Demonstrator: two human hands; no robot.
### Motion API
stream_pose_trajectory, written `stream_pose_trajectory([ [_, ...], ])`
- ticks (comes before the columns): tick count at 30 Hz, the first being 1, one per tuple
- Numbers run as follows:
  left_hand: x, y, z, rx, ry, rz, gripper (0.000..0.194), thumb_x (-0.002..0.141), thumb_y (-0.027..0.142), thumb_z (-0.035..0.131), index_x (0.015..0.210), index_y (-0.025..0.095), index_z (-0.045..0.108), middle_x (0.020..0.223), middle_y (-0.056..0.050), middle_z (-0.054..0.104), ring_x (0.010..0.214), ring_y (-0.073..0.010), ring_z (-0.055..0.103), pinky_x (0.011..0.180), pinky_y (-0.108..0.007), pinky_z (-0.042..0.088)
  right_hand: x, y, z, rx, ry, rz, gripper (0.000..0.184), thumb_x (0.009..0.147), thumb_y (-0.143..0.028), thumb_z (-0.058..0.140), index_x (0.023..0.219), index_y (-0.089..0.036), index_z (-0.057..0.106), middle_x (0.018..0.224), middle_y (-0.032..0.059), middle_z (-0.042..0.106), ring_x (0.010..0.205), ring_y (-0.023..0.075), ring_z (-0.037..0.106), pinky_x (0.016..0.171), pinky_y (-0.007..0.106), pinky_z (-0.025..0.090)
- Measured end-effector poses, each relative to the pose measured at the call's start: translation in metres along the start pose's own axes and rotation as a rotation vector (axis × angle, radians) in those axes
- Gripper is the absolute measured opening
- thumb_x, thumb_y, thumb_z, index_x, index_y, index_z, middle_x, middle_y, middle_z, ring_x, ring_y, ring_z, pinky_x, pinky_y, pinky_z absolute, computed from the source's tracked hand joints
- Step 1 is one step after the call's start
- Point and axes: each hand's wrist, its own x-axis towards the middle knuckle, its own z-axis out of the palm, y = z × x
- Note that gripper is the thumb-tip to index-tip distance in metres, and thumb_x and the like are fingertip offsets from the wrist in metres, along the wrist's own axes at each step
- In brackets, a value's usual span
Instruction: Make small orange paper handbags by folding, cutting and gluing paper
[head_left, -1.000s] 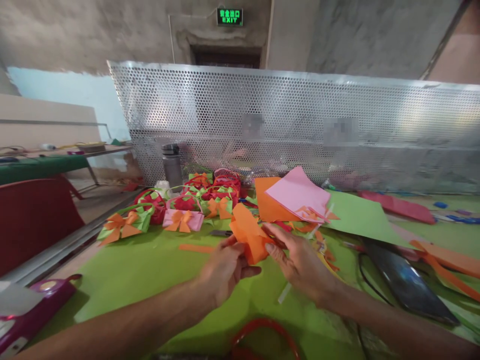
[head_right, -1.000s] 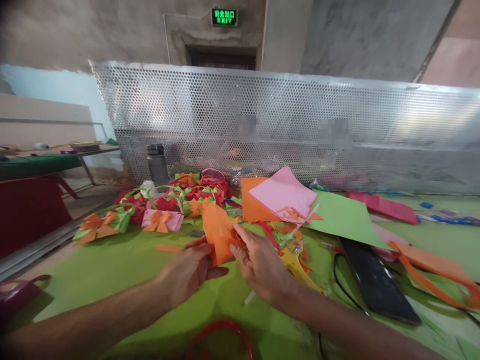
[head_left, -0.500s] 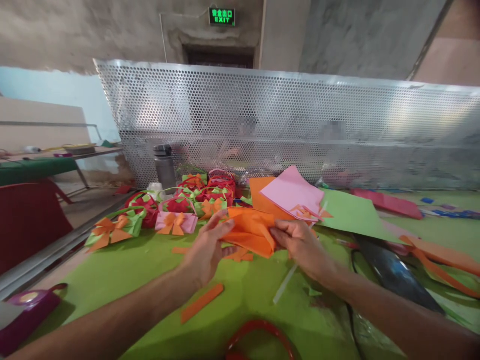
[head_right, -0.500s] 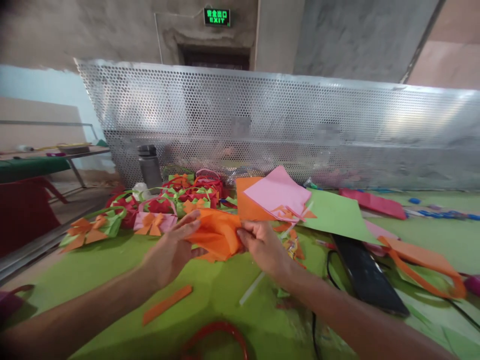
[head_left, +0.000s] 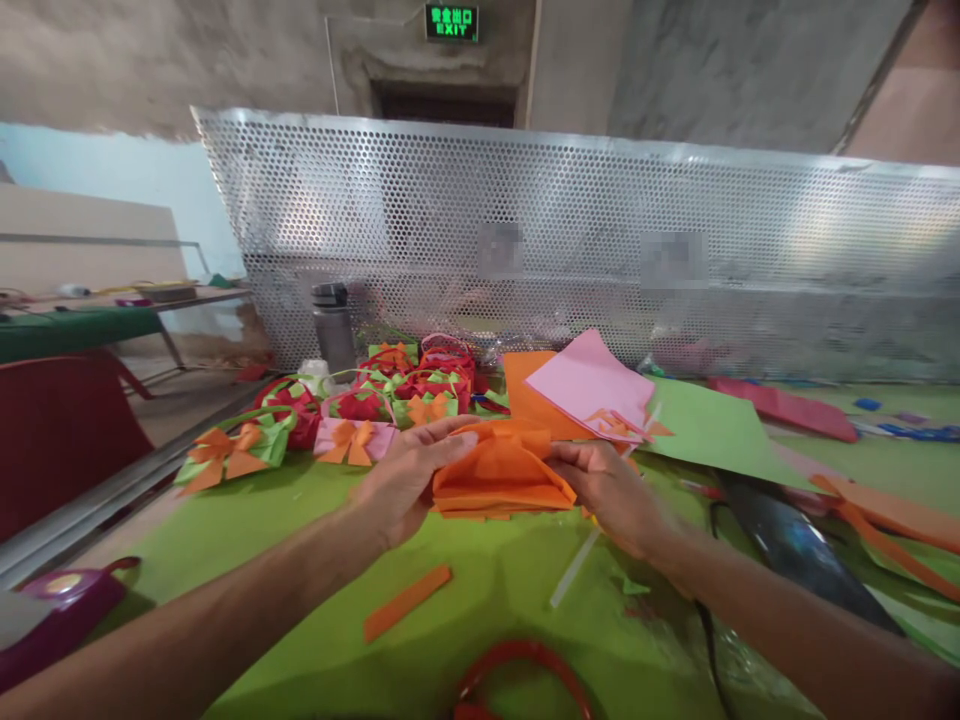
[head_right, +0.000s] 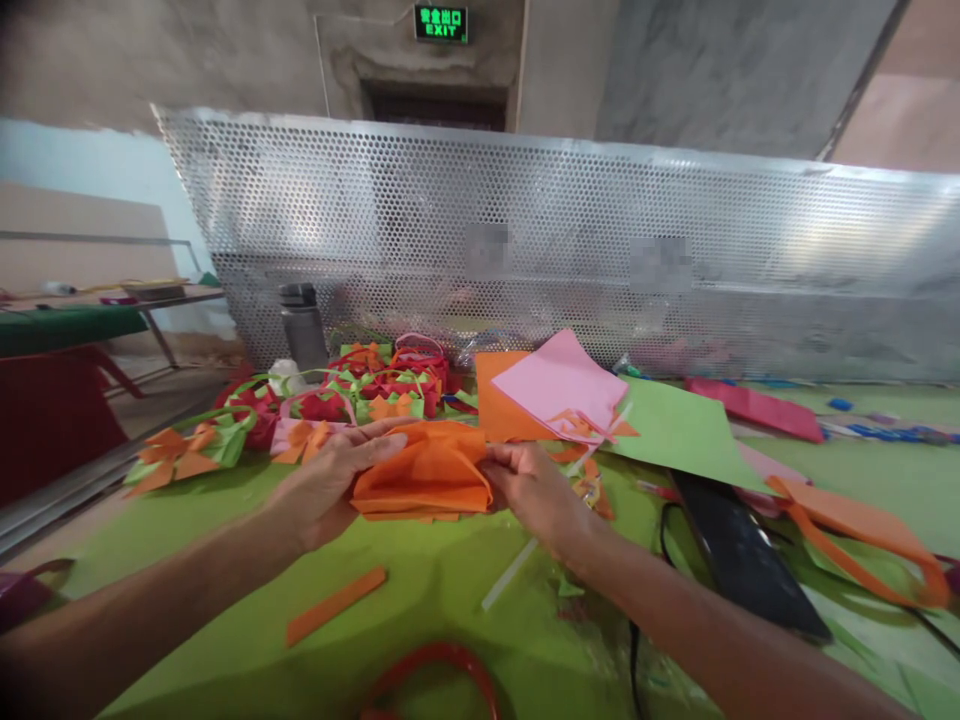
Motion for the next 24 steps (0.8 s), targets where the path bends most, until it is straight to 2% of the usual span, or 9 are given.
stream_pose_trajectory([
  [6,-0.002,-0.002,0.003,0.047,-0.010,-0.034,0.032,0.057,0.014,0.078,0.087,0.012,0.068,0.072,-0.006,0.072,0.063,-0.0172,0.067,0.063,-0.026,0.053,0.001,0.004,-0.003,-0.009,-0.030,-0.044,0.035,0.072,-0.047,0.065,0.092,-0.018,0.070,0.080,0.0032,0.070,0.071,0.0167,0.061,0.070,0.031,0.047],
  [11,-0.004,-0.006,0.005,0.118,-0.019,-0.060,0.036,0.051,0.020,0.083,0.083,0.011,0.069,0.070,-0.007,0.072,0.060,-0.0152,0.066,0.058,-0.022,0.052,0.000,0.006,-0.005,-0.079,0.009,-0.065,0.034,0.073,-0.045,0.064,0.089,-0.016,0.069,0.075,0.0027,0.068,0.069,0.0147,0.059,0.066,0.028,0.045],
  [15,-0.008,-0.011,0.008,0.146,-0.042,-0.087,0.038,0.049,0.022,0.085,0.082,0.011,0.070,0.068,-0.006,0.072,0.058,-0.0144,0.066,0.057,-0.021,0.052,-0.003,0.006,-0.002,-0.216,0.014,-0.057,0.027,0.073,-0.040,0.062,0.075,-0.014,0.067,0.069,0.0018,0.064,0.062,0.0131,0.054,0.058,0.025,0.042],
  [20,-0.008,-0.015,0.007,0.115,-0.068,-0.125,0.027,0.057,0.022,0.080,0.080,0.010,0.071,0.069,-0.007,0.071,0.058,-0.0137,0.065,0.055,-0.019,0.051,-0.006,0.002,0.001,-0.272,0.033,-0.018,0.022,0.073,-0.037,0.059,0.071,-0.015,0.062,0.068,0.0017,0.062,0.059,0.0125,0.051,0.054,0.025,0.039],
  [24,-0.005,-0.014,0.006,0.113,-0.035,-0.186,0.022,0.060,0.014,0.075,0.081,0.011,0.070,0.069,-0.007,0.071,0.056,-0.0144,0.065,0.053,-0.021,0.051,-0.007,0.000,0.001,-0.273,0.013,-0.016,0.021,0.071,-0.036,0.059,0.073,-0.015,0.062,0.067,0.0012,0.061,0.059,0.0121,0.049,0.054,0.024,0.037],
])
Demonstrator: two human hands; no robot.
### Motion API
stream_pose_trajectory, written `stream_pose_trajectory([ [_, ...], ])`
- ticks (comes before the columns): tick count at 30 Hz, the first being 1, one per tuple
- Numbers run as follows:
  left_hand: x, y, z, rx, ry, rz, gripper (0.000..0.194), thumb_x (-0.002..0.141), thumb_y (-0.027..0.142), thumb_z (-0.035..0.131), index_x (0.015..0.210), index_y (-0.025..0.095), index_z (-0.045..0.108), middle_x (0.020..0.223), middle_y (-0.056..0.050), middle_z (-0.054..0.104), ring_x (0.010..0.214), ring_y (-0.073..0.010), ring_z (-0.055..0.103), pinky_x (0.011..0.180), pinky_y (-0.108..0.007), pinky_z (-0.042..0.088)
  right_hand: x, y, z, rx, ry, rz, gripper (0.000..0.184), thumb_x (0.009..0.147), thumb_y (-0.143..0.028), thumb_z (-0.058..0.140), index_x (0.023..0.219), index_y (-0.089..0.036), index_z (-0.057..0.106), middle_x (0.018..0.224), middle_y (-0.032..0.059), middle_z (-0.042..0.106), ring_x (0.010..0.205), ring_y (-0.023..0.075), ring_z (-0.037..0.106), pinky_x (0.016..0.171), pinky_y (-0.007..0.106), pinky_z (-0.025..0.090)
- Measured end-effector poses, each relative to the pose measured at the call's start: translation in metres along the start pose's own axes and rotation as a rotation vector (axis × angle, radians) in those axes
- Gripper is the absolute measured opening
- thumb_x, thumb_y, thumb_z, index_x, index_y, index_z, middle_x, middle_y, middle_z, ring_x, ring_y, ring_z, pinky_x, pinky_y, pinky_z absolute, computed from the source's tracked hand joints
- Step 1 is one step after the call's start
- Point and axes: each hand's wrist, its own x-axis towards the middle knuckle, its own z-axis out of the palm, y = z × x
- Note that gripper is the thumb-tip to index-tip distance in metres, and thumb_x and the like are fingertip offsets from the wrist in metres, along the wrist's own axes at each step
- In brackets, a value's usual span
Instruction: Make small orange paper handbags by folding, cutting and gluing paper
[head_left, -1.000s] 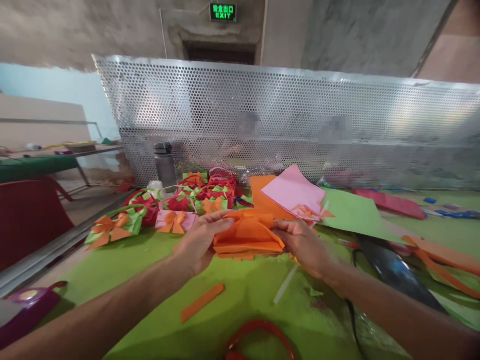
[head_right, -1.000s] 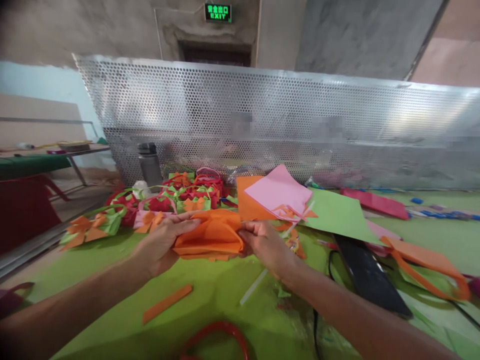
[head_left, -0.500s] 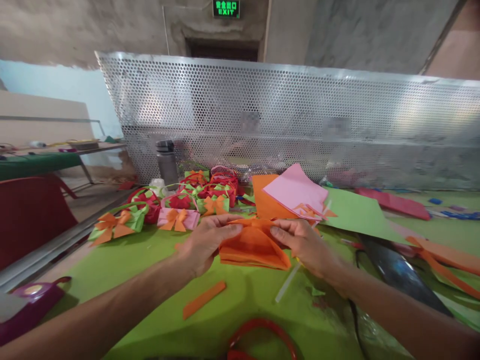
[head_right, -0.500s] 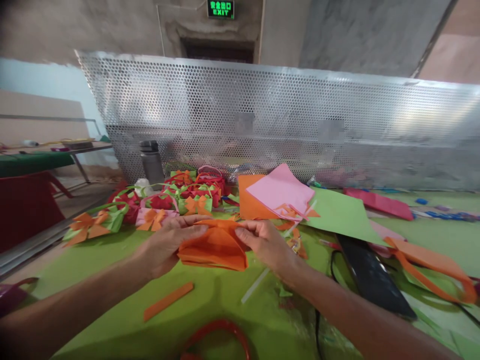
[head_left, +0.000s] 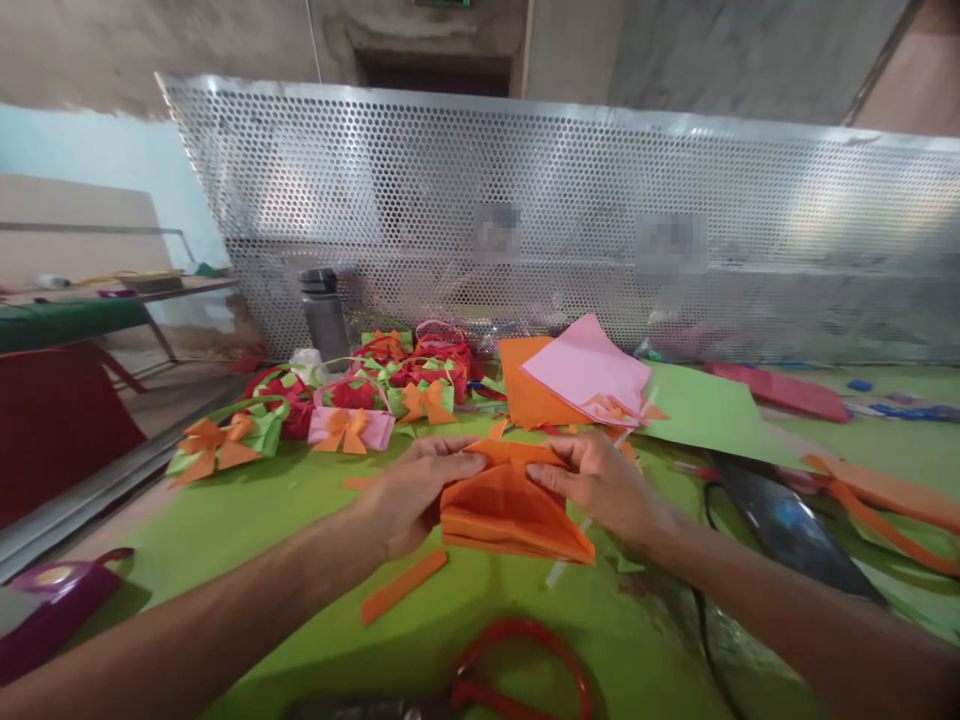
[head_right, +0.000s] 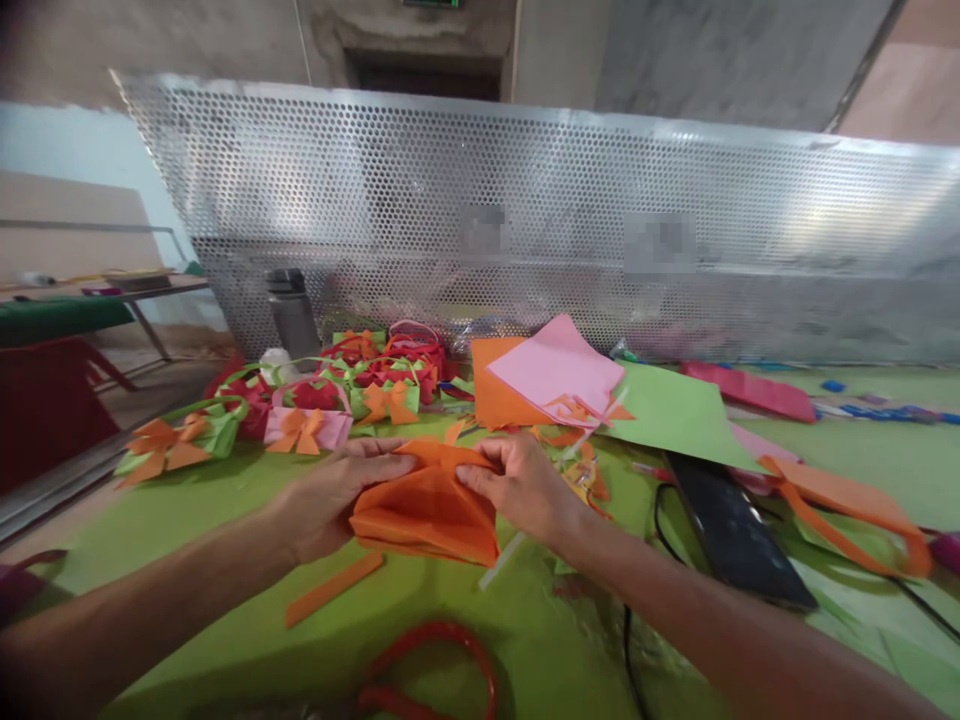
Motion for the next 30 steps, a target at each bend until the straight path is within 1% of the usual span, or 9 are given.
stream_pose_trajectory([
  [3,0.000,0.000,0.001,0.002,-0.014,-0.042,0.027,0.057,0.011,0.075,0.084,0.012,0.070,0.069,-0.007,0.071,0.058,-0.0157,0.066,0.058,-0.024,0.052,0.001,0.001,0.001,-0.021,-0.015,-0.039,0.018,0.071,-0.033,0.059,0.070,-0.015,0.061,0.063,-0.0009,0.057,0.057,0.0109,0.047,0.054,0.023,0.036],
  [6,-0.003,-0.001,0.003,0.085,-0.086,-0.020,0.022,0.058,0.020,0.077,0.077,0.010,0.070,0.066,-0.007,0.070,0.057,-0.0146,0.064,0.059,-0.023,0.051,0.000,0.001,0.002,-0.080,-0.016,-0.023,0.021,0.074,-0.035,0.054,0.067,-0.016,0.058,0.059,-0.0018,0.052,0.055,0.0109,0.044,0.050,0.023,0.034],
  [8,-0.004,-0.002,0.004,0.171,-0.101,0.016,0.024,0.060,0.027,0.077,0.075,0.010,0.070,0.065,-0.006,0.069,0.059,-0.0147,0.062,0.058,-0.022,0.049,-0.002,0.001,0.002,-0.154,-0.007,-0.030,0.024,0.078,-0.037,0.049,0.064,-0.018,0.054,0.057,-0.0021,0.048,0.053,0.0108,0.041,0.048,0.023,0.031],
  [11,-0.004,-0.003,0.002,0.334,-0.080,0.059,0.027,0.061,0.034,0.074,0.075,0.011,0.070,0.064,-0.004,0.066,0.062,-0.0152,0.060,0.055,-0.022,0.045,-0.005,0.000,0.001,-0.302,0.011,-0.113,0.027,0.080,-0.036,0.045,0.060,-0.019,0.049,0.055,-0.0031,0.040,0.052,0.0103,0.034,0.046,0.023,0.026],
  [16,-0.002,-0.001,-0.002,0.641,-0.073,0.198,0.024,0.069,0.035,0.065,0.073,0.011,0.069,0.060,0.000,0.057,0.052,-0.0088,0.045,0.048,-0.019,0.032,-0.007,-0.003,0.000,-0.394,-0.012,-0.143,0.028,0.078,-0.031,0.048,0.054,-0.020,0.038,0.054,-0.0049,0.029,0.052,0.0093,0.026,0.046,0.024,0.021],
  [19,-0.003,0.001,-0.001,0.812,-0.070,0.283,0.022,0.073,0.031,0.060,0.076,0.011,0.069,0.059,0.002,0.053,0.053,-0.0085,0.041,0.048,-0.018,0.030,-0.007,-0.003,0.001,-0.380,-0.036,-0.123,0.024,0.076,-0.028,0.051,0.055,-0.019,0.042,0.054,-0.0051,0.031,0.052,0.0089,0.027,0.046,0.023,0.020],
  [24,-0.006,0.003,0.000,0.925,-0.116,0.353,0.022,0.079,0.031,0.053,0.072,0.012,0.062,0.058,0.003,0.044,0.054,-0.0081,0.036,0.047,-0.018,0.027,-0.009,-0.002,0.004,-0.347,-0.083,-0.154,0.022,0.080,-0.026,0.046,0.060,-0.019,0.044,0.056,-0.0049,0.034,0.051,0.0090,0.028,0.046,0.023,0.023],
  [27,-0.007,0.002,0.000,0.951,-0.136,0.374,0.023,0.081,0.031,0.051,0.070,0.013,0.060,0.057,0.004,0.040,0.053,-0.0080,0.034,0.047,-0.018,0.026,-0.010,-0.004,0.005,-0.452,-0.093,-0.216,0.020,0.083,-0.024,0.042,0.064,-0.019,0.049,0.057,-0.0046,0.037,0.051,0.0094,0.031,0.047,0.022,0.025],
  [30,-0.007,0.000,0.000,0.944,-0.146,0.367,0.024,0.081,0.032,0.051,0.073,0.012,0.062,0.060,0.003,0.045,0.055,-0.0087,0.037,0.048,-0.018,0.029,-0.011,-0.006,0.005,-0.565,-0.066,-0.216,0.020,0.083,-0.023,0.043,0.065,-0.019,0.051,0.056,-0.0048,0.039,0.051,0.0093,0.032,0.047,0.022,0.025],
])
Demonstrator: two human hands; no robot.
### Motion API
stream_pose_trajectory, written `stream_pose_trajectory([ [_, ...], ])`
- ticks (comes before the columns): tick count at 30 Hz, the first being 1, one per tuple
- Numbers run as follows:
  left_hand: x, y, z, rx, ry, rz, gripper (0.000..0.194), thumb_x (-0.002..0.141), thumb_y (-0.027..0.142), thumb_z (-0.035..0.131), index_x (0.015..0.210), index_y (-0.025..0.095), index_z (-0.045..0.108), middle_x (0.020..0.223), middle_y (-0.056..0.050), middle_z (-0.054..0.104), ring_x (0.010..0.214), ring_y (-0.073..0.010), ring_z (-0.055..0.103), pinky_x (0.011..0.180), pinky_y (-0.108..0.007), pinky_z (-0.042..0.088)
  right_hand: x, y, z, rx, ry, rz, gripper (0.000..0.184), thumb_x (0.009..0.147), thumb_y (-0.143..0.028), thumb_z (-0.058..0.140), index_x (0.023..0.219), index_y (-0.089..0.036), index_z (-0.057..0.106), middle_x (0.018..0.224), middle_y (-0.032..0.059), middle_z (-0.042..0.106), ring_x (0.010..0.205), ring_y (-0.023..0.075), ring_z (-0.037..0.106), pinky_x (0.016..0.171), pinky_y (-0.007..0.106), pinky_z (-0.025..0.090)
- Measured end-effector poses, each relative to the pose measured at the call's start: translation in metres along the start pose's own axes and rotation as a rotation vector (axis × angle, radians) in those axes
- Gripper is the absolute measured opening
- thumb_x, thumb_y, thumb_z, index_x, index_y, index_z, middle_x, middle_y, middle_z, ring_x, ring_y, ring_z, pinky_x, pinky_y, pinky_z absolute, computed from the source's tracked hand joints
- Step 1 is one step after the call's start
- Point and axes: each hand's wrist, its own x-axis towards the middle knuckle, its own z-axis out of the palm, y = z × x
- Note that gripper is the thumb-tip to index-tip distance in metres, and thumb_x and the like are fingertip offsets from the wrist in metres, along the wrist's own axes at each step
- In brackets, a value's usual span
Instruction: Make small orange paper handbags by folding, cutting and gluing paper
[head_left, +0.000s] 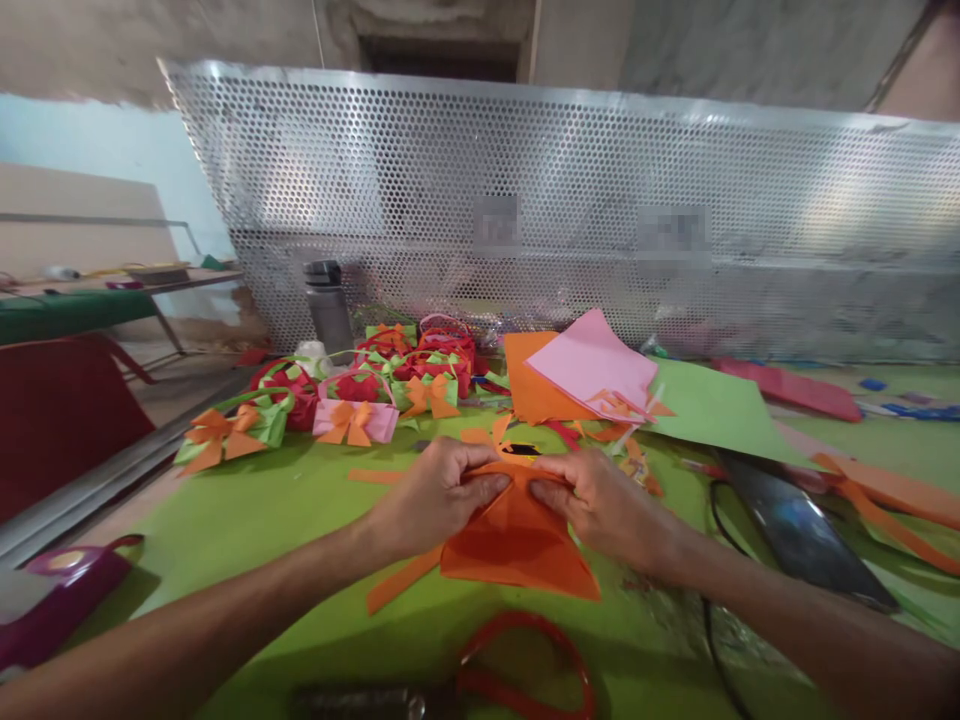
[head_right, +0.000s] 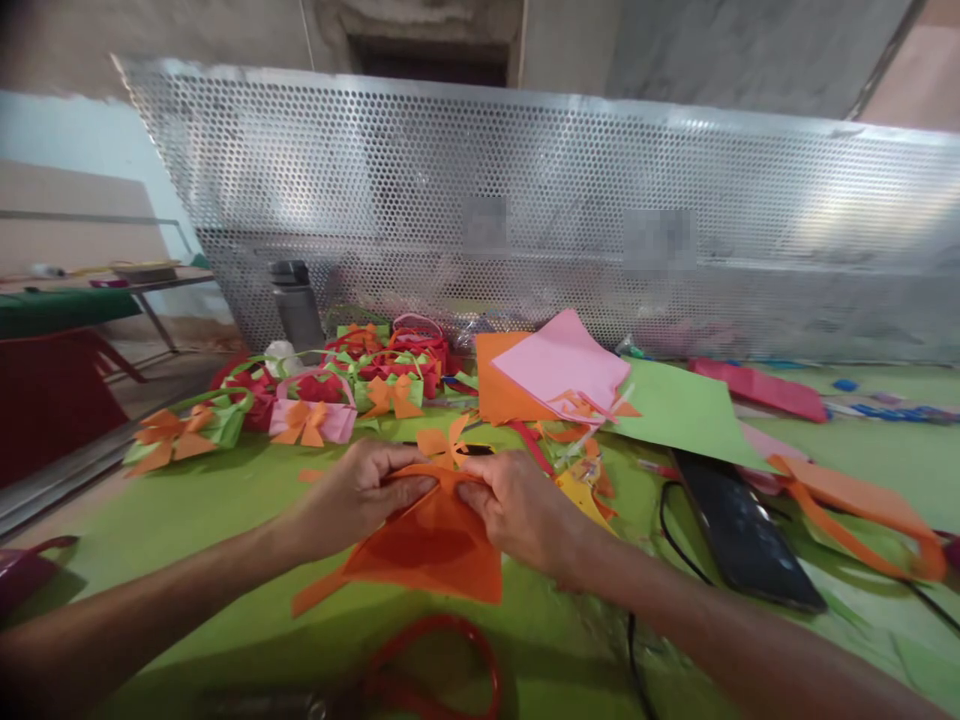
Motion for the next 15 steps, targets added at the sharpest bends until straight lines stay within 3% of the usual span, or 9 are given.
stream_pose_trajectory([
  [7,-0.0011,0.0042,0.0015,-0.014,-0.016,-0.002,0.022,0.080,0.029,0.053,0.077,0.012,0.068,0.058,0.002,0.049,0.053,-0.0086,0.041,0.048,-0.018,0.030,-0.0030,0.0030,0.0009,-0.062,0.037,0.028,0.022,0.078,-0.022,0.047,0.056,-0.019,0.044,0.054,-0.0053,0.031,0.051,0.0093,0.030,0.046,0.024,0.021],
  [13,-0.0004,0.0055,-0.0004,-0.075,-0.004,0.044,0.019,0.078,0.021,0.054,0.087,0.016,0.070,0.073,-0.001,0.063,0.061,-0.0101,0.051,0.055,-0.017,0.037,-0.0026,0.0005,0.0000,0.042,0.104,0.014,0.015,0.078,-0.021,0.050,0.064,-0.018,0.055,0.056,-0.0046,0.043,0.054,0.0100,0.037,0.049,0.023,0.027],
  [15,0.0002,0.0051,-0.0005,-0.093,-0.006,0.033,0.019,0.077,0.019,0.055,0.087,0.016,0.070,0.069,0.000,0.061,0.057,-0.0090,0.048,0.052,-0.016,0.036,-0.0023,-0.0012,-0.0005,0.085,0.113,0.012,0.011,0.078,-0.021,0.051,0.069,-0.018,0.056,0.060,-0.0039,0.049,0.057,0.0105,0.041,0.051,0.022,0.031],
])
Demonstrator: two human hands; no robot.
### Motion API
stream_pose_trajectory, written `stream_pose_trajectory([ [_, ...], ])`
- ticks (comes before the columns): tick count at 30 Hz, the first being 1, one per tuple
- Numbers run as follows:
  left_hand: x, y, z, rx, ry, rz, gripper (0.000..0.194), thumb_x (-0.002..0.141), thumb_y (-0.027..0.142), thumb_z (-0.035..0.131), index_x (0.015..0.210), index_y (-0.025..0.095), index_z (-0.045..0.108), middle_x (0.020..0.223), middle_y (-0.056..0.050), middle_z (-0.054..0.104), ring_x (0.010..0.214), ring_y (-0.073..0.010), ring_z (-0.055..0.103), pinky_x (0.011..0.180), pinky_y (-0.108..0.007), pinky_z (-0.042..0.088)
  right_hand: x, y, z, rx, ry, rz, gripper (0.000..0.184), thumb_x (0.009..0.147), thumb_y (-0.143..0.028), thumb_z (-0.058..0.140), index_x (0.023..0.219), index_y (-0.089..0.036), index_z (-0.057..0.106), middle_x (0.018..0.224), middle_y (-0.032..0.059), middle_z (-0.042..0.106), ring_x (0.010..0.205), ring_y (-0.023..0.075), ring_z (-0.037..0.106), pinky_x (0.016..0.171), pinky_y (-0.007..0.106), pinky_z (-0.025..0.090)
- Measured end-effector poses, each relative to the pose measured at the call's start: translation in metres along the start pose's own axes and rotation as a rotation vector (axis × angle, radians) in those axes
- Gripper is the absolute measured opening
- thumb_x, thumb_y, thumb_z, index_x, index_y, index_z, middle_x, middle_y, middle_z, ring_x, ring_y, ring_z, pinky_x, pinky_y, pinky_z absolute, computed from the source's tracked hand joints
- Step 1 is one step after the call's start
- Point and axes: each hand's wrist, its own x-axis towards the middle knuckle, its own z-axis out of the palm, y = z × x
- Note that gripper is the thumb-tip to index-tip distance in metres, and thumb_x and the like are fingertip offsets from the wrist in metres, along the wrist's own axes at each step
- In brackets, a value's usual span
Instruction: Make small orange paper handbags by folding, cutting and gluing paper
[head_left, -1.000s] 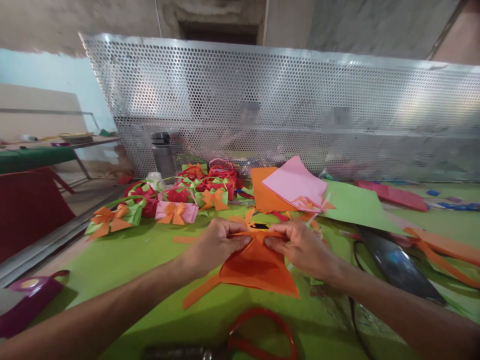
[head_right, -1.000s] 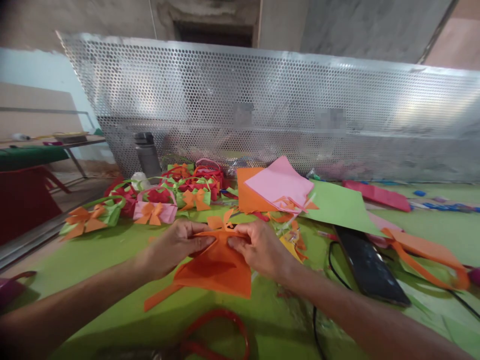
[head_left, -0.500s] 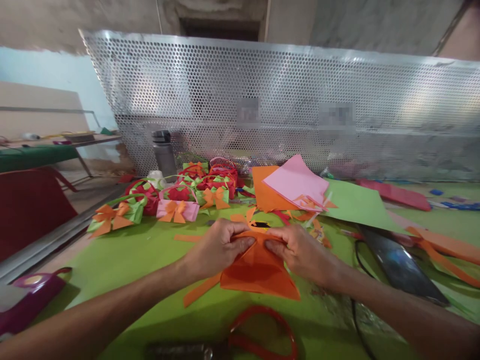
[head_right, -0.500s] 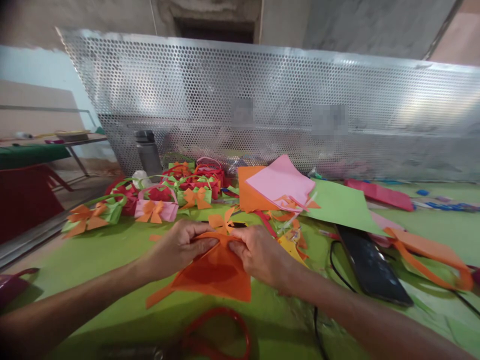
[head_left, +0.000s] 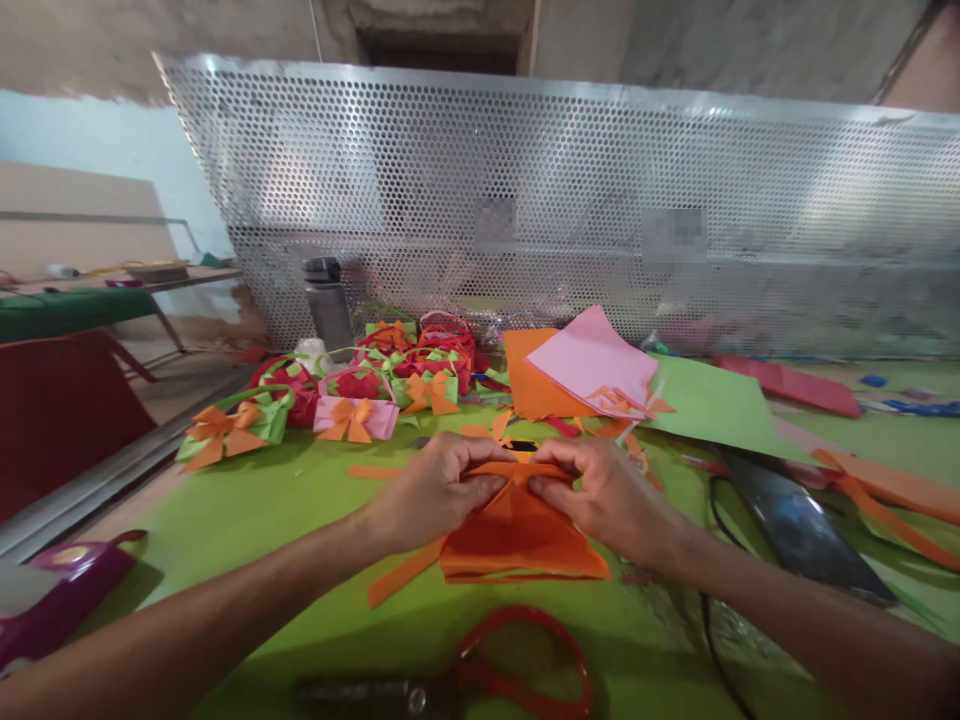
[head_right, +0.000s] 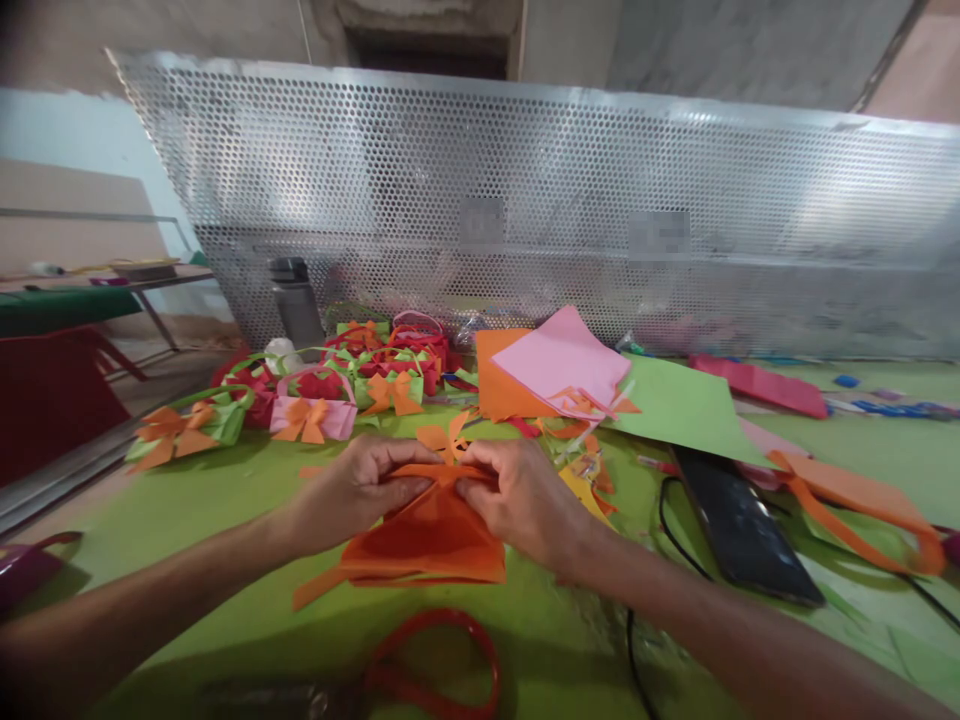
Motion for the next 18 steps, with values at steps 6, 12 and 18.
stream_pose_trajectory([
  [6,0.001,-0.001,0.002,0.066,0.024,-0.014,0.013,0.074,0.017,0.055,0.074,0.013,0.067,0.063,0.002,0.056,0.055,-0.0082,0.046,0.049,-0.016,0.034,-0.001,-0.003,0.001,-0.057,0.004,-0.009,0.010,0.076,-0.019,0.052,0.066,-0.018,0.055,0.057,-0.0040,0.050,0.054,0.0103,0.041,0.050,0.022,0.030],
  [12,0.002,-0.001,0.001,-0.048,-0.020,-0.130,0.022,0.076,0.028,0.057,0.088,0.013,0.067,0.071,-0.001,0.063,0.059,-0.0112,0.052,0.053,-0.019,0.038,0.000,0.000,0.000,-0.194,0.001,-0.051,0.020,0.081,-0.023,0.048,0.064,-0.018,0.058,0.053,-0.0032,0.050,0.051,0.0104,0.040,0.049,0.023,0.028],
  [18,0.004,-0.007,-0.010,-0.118,-0.137,-0.154,0.027,0.077,0.038,0.058,0.079,0.012,0.064,0.062,0.001,0.054,0.051,-0.0082,0.041,0.047,-0.018,0.030,0.003,0.004,-0.004,-0.274,0.066,-0.095,0.020,0.085,-0.025,0.047,0.072,-0.018,0.060,0.059,-0.0005,0.058,0.054,0.0119,0.047,0.054,0.023,0.031],
])
